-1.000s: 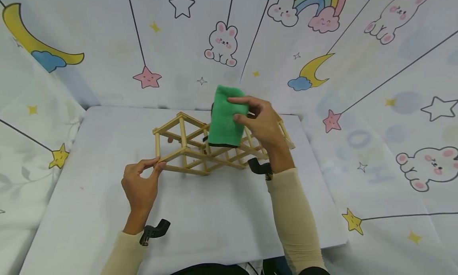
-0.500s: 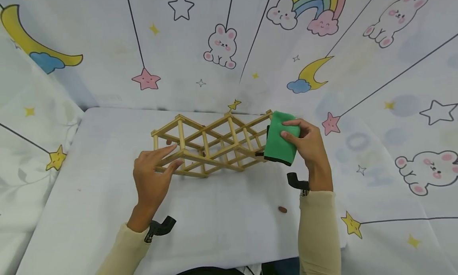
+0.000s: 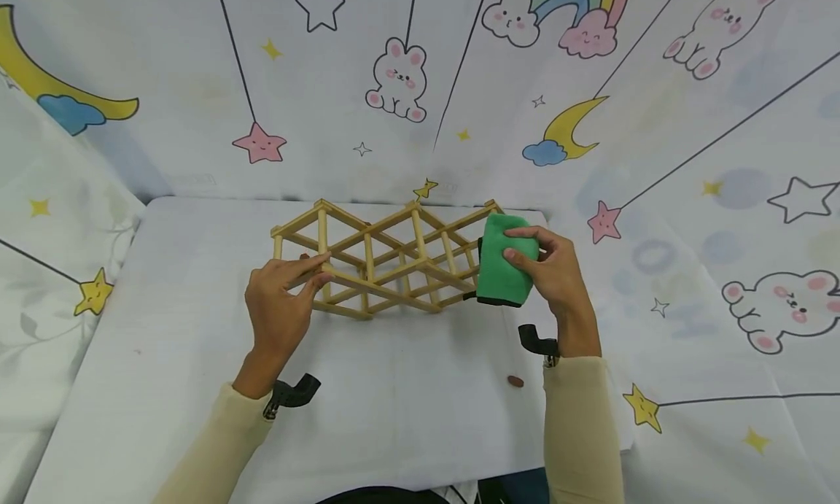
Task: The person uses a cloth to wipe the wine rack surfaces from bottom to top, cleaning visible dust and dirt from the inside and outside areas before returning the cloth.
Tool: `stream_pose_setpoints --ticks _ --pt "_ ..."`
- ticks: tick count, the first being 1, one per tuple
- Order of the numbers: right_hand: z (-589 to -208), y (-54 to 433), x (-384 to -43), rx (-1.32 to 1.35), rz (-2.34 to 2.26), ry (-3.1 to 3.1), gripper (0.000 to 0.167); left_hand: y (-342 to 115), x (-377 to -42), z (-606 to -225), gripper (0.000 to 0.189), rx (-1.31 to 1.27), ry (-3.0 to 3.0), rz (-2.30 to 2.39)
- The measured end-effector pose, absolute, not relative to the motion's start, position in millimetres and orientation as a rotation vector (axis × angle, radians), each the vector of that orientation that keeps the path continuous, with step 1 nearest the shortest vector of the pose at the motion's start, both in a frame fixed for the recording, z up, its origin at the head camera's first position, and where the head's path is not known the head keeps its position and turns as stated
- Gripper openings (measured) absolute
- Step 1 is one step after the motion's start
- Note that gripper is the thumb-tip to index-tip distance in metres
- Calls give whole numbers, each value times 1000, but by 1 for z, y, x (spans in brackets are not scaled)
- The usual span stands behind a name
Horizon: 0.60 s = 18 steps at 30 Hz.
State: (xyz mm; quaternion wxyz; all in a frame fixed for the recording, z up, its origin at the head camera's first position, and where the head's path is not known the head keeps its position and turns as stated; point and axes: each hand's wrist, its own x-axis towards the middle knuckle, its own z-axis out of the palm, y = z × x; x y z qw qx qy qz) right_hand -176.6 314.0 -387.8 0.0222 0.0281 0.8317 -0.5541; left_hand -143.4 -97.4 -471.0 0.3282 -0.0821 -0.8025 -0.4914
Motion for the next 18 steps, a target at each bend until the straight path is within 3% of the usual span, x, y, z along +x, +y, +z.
stream_pose_setpoints --ticks 18 --pt "-395 280 -140 153 -1931 2445 44 -131 -222 -458 31 -213 -2310 -1339"
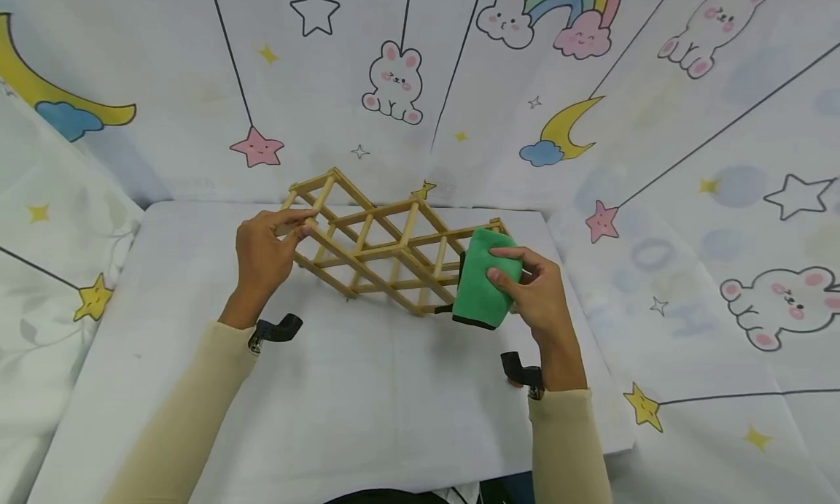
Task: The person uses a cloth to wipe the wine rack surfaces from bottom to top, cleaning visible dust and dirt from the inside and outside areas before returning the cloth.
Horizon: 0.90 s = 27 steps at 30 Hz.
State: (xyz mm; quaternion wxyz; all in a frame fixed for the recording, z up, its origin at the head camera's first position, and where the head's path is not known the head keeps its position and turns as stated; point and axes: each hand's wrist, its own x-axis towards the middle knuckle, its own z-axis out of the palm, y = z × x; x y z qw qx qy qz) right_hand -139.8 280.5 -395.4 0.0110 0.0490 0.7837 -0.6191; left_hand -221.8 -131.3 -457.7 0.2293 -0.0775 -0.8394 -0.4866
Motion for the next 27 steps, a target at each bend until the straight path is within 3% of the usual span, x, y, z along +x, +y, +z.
stream_pose_setpoints --ticks 11,17,22,27 --pt "-382 253 -111 98 -1881 2458 43 -141 -259 -455 25 -222 -2391 -1425" --pt "-349 255 -97 221 -1976 2639 38 -125 -243 -448 37 -239 -2334 -1157" --pt "-341 280 -128 163 -2170 2574 37 -84 -213 -438 37 -394 -2204 -1001" --pt "-378 296 -176 205 -2053 2516 44 -45 -196 -441 34 -490 -2254 -1144"
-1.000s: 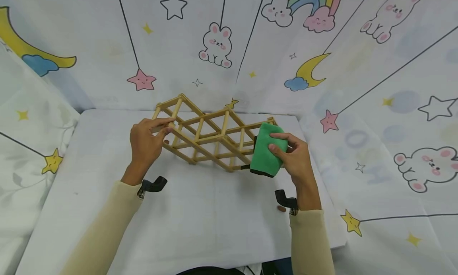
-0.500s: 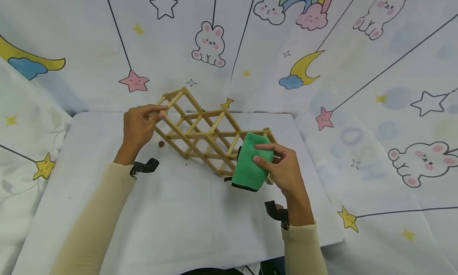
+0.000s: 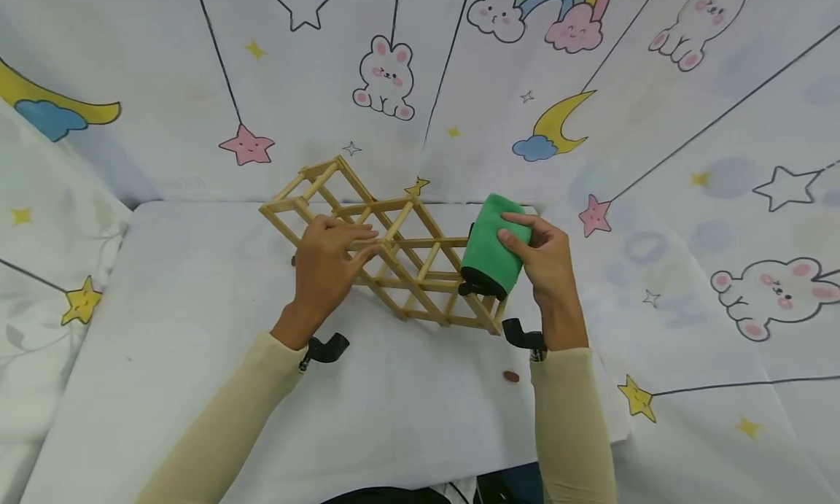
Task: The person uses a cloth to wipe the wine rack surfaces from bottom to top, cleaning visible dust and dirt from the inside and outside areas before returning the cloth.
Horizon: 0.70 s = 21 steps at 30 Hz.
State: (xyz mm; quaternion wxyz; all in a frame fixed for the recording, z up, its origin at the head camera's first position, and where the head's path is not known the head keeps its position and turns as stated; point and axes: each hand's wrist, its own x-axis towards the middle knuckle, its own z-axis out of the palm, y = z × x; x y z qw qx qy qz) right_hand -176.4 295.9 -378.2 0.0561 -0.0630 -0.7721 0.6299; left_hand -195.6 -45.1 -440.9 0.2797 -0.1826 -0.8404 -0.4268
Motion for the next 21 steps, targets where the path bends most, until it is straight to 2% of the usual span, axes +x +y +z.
stream_pose_setpoints --ticks 6,21 --pt "-403 302 -189 -198 2005 -2339 39 -30 -197 -446 36 -495 -2328 -1206" --pt "-402 284 -140 -262 1925 -2364 45 -29 -231 -445 31 -440 -2328 -1295"
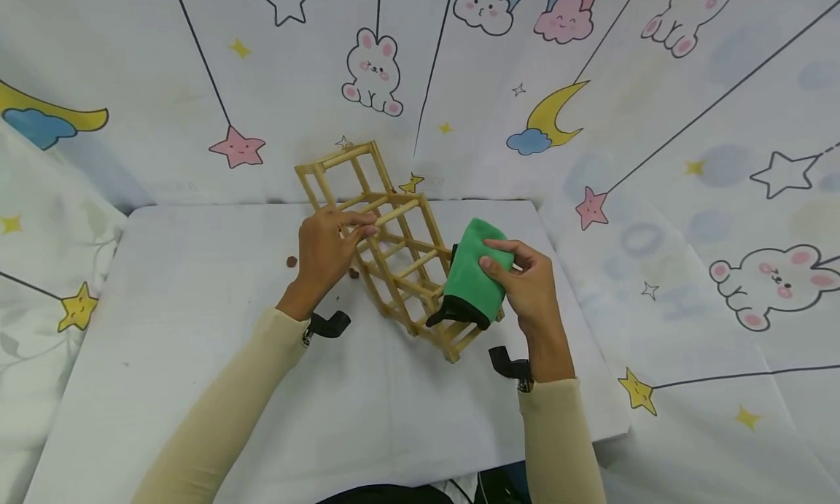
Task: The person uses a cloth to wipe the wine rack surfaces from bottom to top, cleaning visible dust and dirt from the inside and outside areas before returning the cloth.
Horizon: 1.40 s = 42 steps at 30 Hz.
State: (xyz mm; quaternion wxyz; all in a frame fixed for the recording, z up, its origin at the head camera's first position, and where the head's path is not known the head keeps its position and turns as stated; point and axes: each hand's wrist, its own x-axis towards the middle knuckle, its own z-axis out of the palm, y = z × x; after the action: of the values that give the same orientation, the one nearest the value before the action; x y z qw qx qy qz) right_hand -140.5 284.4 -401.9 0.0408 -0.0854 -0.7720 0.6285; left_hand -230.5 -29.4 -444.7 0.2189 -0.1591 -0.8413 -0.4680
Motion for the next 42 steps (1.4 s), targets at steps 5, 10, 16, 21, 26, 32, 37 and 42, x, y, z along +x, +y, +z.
stream_pose_setpoints --ticks 5,10,16,21,26,32,37,42 --pt "-401 273 -123 -212 1967 -2350 43 -33 -236 -446 26 -443 -2307 -1349" --pt "-401 258 -106 -139 2046 -2358 41 -36 -238 -446 24 -436 -2310 -1366" --pt "-389 250 -95 -87 2037 -2377 40 -39 -227 -447 28 -377 -2341 -1323" --pt "-368 264 -110 -42 1994 -2218 38 -40 -182 -443 35 -368 -2305 -1342" --pt "-356 270 -160 122 2021 -2221 35 -32 -134 -444 33 -489 -2256 -1413" --pt "-372 247 -231 301 1976 -2522 33 -20 -107 -456 30 -537 -2253 -1499" --pt "-393 237 -260 383 1923 -2681 34 -18 -103 -459 27 -509 -2254 -1529" --pt "-396 241 -261 367 1920 -2652 35 -24 -107 -455 23 -507 -2250 -1540"
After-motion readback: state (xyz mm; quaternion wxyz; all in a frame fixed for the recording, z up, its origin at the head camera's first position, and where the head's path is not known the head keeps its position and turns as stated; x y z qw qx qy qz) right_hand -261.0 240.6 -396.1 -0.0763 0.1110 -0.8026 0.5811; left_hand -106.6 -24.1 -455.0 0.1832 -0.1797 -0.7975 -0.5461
